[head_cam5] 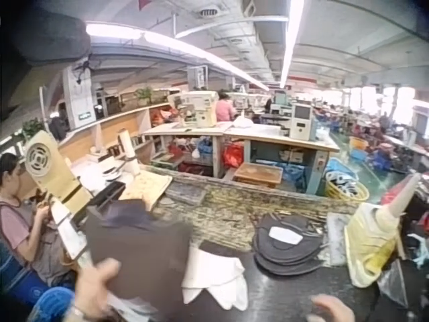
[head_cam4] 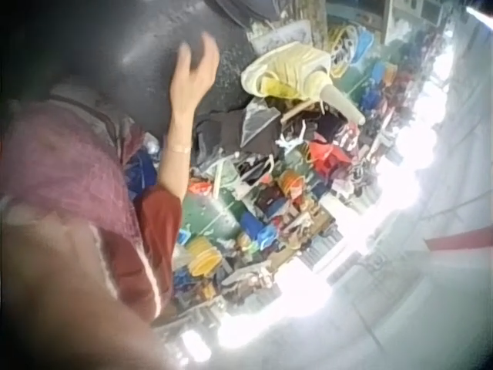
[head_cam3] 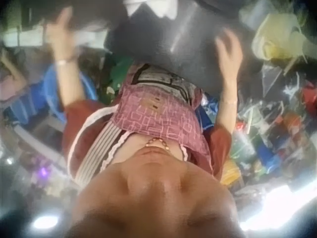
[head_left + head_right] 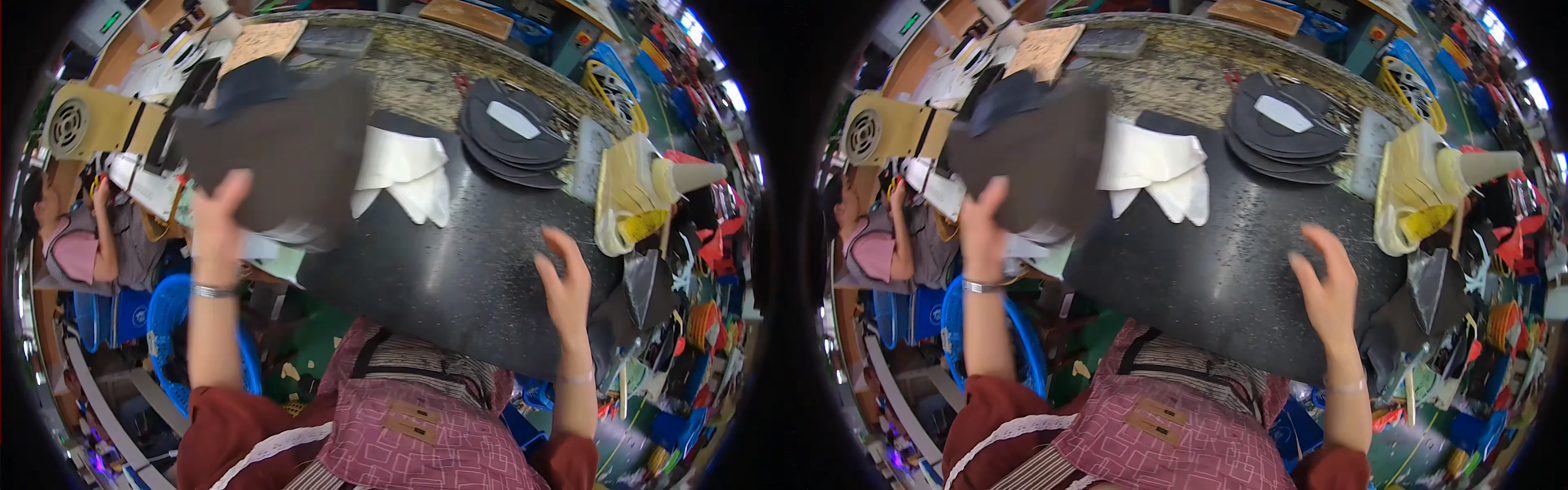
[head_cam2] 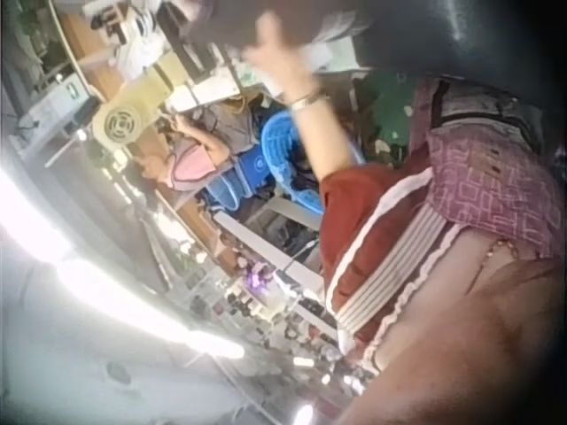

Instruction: The person applies glue to leather pieces and liner material with a glue spatula, then assembles the components by hand.

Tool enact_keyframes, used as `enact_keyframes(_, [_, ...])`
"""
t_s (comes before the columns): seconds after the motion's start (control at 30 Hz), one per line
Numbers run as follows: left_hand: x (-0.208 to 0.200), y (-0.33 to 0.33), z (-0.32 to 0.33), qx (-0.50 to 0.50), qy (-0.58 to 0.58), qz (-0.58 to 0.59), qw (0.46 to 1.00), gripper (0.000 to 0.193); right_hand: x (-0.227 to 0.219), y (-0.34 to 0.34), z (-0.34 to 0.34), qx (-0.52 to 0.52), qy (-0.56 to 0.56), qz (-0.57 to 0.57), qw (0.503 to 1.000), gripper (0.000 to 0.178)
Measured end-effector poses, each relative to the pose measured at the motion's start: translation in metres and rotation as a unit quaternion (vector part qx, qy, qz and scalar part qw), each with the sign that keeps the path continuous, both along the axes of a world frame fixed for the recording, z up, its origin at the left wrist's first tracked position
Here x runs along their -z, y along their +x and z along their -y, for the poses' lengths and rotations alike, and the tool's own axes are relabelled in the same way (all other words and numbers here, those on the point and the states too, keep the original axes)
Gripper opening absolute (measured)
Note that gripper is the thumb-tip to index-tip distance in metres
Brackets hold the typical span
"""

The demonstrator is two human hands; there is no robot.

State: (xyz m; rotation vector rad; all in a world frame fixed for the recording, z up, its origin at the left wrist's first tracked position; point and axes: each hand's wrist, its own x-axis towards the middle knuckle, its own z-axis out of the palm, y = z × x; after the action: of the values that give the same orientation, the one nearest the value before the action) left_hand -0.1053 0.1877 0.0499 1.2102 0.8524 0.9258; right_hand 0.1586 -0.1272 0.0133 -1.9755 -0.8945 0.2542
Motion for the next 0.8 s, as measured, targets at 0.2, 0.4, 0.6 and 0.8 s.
enact_keyframes(0.2, [0.078, -0.124, -0.132, -0.146, 0.308, -0.401, 0.85, 0.068, 0.038, 0.077, -0.137, -0.004, 0.028, 0.307, 0.951, 0.048])
enact_keyframes(0.4, [0.033, -0.004, -0.042, -0.056, 0.504, -0.327, 0.798, 0.049, 0.031, 0.085, -0.132, 0.007, -0.092, 0.184, 0.979, 0.023])
enact_keyframes(0.6, [0.056, 0.124, 0.012, 0.249, 0.535, -0.208, 0.78, 0.023, -0.012, 0.049, -0.068, -0.052, 0.048, 0.333, 0.94, 0.018])
enact_keyframes(0.8, [0.071, 0.164, 0.003, 0.282, 0.524, -0.364, 0.717, 0.024, -0.013, -0.06, 0.015, -0.26, -0.137, 0.267, 0.918, 0.025])
